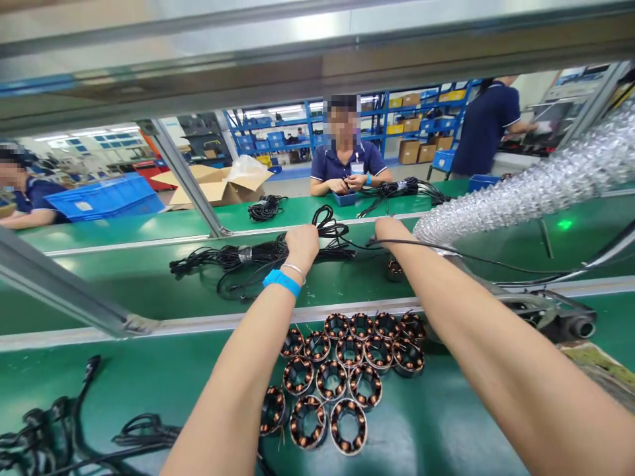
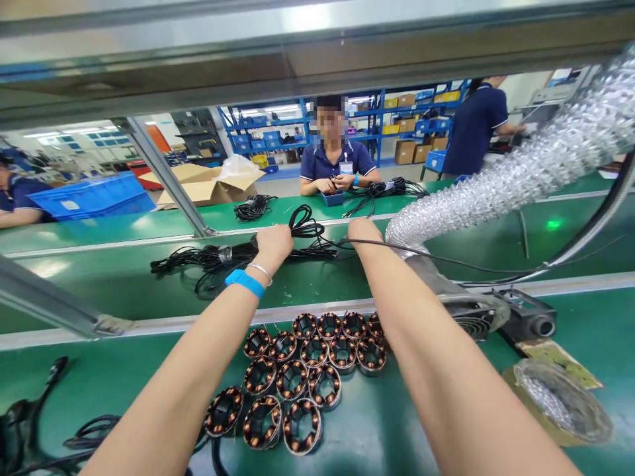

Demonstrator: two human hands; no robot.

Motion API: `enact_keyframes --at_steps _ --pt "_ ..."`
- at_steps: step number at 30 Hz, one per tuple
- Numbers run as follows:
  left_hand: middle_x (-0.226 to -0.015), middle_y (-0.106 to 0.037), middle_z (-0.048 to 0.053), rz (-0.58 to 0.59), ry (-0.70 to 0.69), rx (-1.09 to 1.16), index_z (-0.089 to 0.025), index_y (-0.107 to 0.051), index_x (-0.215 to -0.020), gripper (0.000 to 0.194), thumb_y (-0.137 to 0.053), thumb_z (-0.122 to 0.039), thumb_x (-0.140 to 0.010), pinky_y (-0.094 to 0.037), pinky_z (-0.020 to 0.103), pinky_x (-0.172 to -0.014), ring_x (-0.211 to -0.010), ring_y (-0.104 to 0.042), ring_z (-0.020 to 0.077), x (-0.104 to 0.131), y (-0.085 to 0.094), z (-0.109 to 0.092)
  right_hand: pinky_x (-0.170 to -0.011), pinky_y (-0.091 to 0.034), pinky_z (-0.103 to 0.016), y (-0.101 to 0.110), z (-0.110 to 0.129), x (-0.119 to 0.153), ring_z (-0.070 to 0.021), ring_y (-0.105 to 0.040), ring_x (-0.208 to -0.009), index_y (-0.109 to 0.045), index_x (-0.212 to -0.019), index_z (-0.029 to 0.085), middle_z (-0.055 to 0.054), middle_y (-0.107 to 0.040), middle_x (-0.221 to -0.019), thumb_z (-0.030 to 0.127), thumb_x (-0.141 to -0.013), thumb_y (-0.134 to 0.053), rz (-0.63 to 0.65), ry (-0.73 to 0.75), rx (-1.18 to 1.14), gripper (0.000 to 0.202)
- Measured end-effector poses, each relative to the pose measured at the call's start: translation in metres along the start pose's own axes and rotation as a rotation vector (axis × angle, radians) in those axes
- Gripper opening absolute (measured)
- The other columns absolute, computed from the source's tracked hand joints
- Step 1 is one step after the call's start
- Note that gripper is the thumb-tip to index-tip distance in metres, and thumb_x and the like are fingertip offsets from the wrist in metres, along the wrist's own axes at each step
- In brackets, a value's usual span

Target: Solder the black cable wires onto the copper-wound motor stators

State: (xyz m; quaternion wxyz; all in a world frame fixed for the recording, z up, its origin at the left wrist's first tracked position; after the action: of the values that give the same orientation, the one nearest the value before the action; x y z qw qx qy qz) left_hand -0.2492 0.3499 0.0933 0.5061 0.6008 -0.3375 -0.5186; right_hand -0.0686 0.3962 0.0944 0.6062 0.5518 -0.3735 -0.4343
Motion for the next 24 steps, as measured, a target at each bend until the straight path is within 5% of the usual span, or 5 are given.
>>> enact_keyframes --at_steps 8,12,15,19,24 --pt "-0.121 -0.062 0.012 0.066 -0.182 0.150 -0.013 -0.060 -0.121 0.035 -0.062 -0.034 -0.093 -0.054 0.044 -0.088 -0.104 -0.063 0.0241 -0.024 -0.002 -0.121 -0.083 -0.051 -0.041 0.109 0.000 0.088 -0.0337 -0.065 -0.100 -0.060 -0.113 0.013 -0.013 -0.067 -0.094 0.006 -0.079 -0.065 -0.216 0.179 0.189 0.035" --pt "-0.120 -0.063 0.011 0.132 -0.273 0.180 -0.014 -0.061 -0.119 0.033 -0.062 -0.033 -0.093 -0.054 0.045 -0.089 -0.105 -0.063 0.0239 -0.002 0.001 -0.125 -0.060 -0.049 -0.032 0.126 -0.029 0.181 -0.0228 -0.064 -0.066 -0.057 -0.105 0.020 -0.003 -0.062 -0.070 0.013 -0.082 -0.059 -0.481 0.392 0.138 0.023" --pt "-0.116 -0.066 0.011 0.142 -0.239 0.176 -0.014 -0.063 -0.114 0.029 -0.054 -0.035 -0.097 -0.051 0.045 -0.092 -0.105 -0.063 0.0235 0.028 0.018 -0.088 -0.057 -0.050 -0.029 0.108 -0.058 0.252 -0.0180 -0.065 -0.065 -0.056 -0.099 0.025 -0.003 -0.068 -0.081 0.025 -0.089 -0.053 -0.570 0.545 -0.117 0.010" --pt "-0.108 -0.071 0.011 0.200 -0.238 0.180 -0.014 -0.069 -0.101 0.040 -0.031 -0.027 -0.102 -0.048 0.037 -0.089 -0.102 -0.064 0.0244 0.103 0.041 -0.055 -0.076 -0.058 -0.034 0.053 -0.096 0.325 -0.0228 -0.071 -0.092 -0.058 -0.101 0.025 -0.009 -0.068 -0.119 0.020 -0.088 -0.060 -0.659 0.597 -0.288 0.014" --pt "-0.083 -0.073 0.004 0.451 -0.383 0.230 -0.021 -0.066 -0.087 0.039 -0.031 -0.033 -0.100 -0.048 0.029 -0.071 -0.079 -0.068 0.0213 0.248 0.034 -0.085 -0.075 -0.061 -0.036 -0.021 -0.120 0.369 -0.0236 -0.073 -0.088 -0.059 -0.099 0.026 -0.009 -0.072 -0.112 0.004 -0.082 -0.059 -0.628 0.598 -0.412 0.027"
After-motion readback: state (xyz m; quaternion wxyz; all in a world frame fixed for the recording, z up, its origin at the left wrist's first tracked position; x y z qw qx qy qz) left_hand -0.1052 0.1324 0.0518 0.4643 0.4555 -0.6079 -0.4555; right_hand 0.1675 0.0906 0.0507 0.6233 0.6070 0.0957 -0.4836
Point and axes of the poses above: each hand's wrist, its own x-axis away from the middle knuckle, its own y-axis out of the back of the hand, z = x × y, the point moved 9 cm from there along -x, towards the middle knuckle
